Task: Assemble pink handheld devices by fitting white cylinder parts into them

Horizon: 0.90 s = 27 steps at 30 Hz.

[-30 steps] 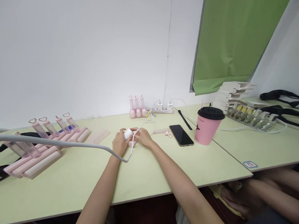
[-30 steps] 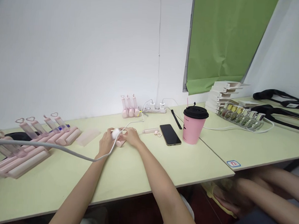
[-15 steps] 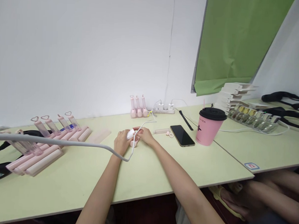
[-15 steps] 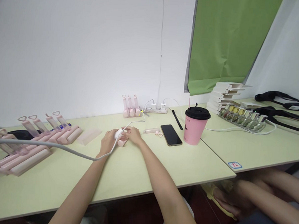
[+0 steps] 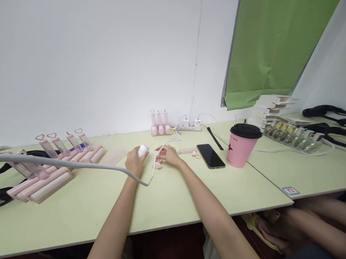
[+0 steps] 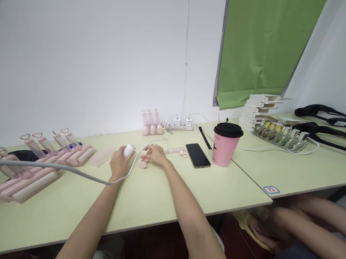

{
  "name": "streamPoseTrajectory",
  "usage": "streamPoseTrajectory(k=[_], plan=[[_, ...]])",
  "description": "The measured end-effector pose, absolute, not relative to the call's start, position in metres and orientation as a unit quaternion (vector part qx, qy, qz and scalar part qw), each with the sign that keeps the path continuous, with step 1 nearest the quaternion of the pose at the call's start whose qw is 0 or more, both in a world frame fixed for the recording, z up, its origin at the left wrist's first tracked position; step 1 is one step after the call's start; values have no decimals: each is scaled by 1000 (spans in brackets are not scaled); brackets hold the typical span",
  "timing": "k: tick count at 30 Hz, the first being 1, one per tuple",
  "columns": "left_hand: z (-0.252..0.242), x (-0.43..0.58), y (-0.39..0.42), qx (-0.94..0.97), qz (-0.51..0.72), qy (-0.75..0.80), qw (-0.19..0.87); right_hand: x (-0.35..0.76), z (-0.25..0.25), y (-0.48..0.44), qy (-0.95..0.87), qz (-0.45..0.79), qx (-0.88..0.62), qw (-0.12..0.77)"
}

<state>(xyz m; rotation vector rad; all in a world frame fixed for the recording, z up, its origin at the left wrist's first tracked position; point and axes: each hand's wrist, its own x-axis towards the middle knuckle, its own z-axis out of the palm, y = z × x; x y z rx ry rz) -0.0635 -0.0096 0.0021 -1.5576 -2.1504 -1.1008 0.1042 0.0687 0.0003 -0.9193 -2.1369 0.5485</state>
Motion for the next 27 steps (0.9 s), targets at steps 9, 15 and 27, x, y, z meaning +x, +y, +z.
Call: streamPoseTrajectory(k=[9,15,27], plan=[[2,-77,-6,-454,-442,-765,113,104,-4,63,-896,176,-335,230],[4,-65,-10,-509,-404,-752,109,94,-23,68,-853,180,-392,294],[-4,-58,-8,-697,-246,-663,115,90,-30,86,-754,428,-264,422]])
